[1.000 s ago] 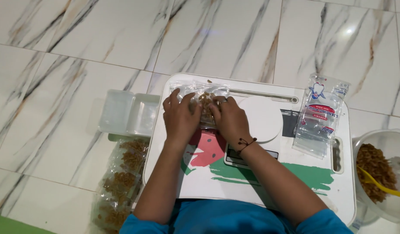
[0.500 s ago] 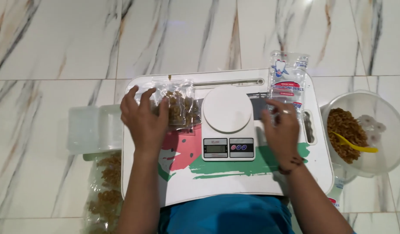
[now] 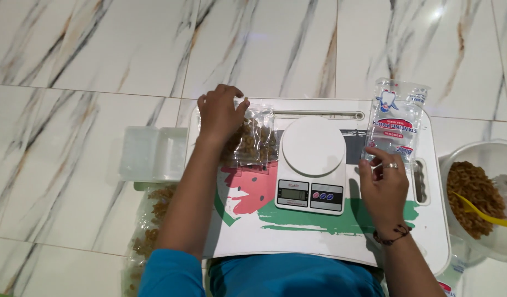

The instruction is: Portioning food pellets into small plastic bags using a scoop and a digital scale for precise measurement.

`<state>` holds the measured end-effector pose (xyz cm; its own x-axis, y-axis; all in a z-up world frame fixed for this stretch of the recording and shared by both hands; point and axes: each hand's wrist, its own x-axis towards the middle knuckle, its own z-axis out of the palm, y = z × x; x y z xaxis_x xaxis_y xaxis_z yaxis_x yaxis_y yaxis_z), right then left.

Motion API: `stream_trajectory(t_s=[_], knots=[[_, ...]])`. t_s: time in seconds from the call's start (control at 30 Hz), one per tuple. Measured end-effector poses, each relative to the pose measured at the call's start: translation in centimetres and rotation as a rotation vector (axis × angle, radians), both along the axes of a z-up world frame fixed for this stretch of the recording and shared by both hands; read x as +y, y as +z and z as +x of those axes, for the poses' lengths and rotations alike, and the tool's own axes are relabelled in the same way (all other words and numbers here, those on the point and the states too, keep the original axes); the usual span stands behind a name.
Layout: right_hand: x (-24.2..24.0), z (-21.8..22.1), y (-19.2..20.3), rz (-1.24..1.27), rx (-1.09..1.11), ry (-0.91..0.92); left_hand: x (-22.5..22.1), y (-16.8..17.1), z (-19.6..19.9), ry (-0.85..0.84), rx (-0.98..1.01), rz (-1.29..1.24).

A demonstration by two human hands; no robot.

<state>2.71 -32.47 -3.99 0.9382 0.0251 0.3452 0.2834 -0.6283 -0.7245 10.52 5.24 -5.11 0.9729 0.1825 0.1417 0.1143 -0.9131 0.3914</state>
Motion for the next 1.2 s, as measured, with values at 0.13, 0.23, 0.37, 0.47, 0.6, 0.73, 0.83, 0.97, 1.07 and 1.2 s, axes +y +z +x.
stream_trajectory(t_s=[0.13, 0.23, 0.37, 0.47, 0.6, 0.73, 0.83, 0.97, 1.07, 1.2], knots=[[-0.2, -0.2, 0.1, 0.018, 0.009, 0.014, -1.9, 5.3, -3.1, -0.032, -0.086, -0.184], [-0.2, -0.2, 0.3, 0.027, 0.020, 0.013, -3.1, 8.4, -5.8, -0.119, -0.210, -0.347], [0.9, 0.0, 0.6, 0.080, 0.022, 0.055, -4.0, 9.9, -8.7, -0.216, -0.310, -0.488], [3.4, 0.2, 1.8, 0.177, 0.124, 0.180, -4.9, 10.8, -10.1, -0.267, -0.325, -0.535], [8.2, 0.0, 5.1, 0.336, 0.210, 0.546, -6.4, 9.6, -10.3, -0.393, -0.391, -0.599], [11.2, -0.8, 6.0, 0.499, 0.204, 0.592, -9.9, 9.6, -11.0, -0.462, -0.408, -0.682], [11.5, -0.8, 6.7, 0.592, 0.197, 0.487, -11.5, 11.6, -12.1, -0.241, -0.315, -1.154], [11.6, -0.6, 6.3, 0.670, 0.212, 0.456, -11.9, 9.5, -12.1, -0.080, -0.284, -1.167], [11.6, -0.3, 6.8, 0.662, 0.198, 0.462, -11.9, 10.1, -12.3, -0.072, -0.334, -1.125], [11.2, 0.1, 7.6, 0.586, 0.109, 0.519, -12.0, 10.2, -12.3, -0.103, -0.411, -1.165]])
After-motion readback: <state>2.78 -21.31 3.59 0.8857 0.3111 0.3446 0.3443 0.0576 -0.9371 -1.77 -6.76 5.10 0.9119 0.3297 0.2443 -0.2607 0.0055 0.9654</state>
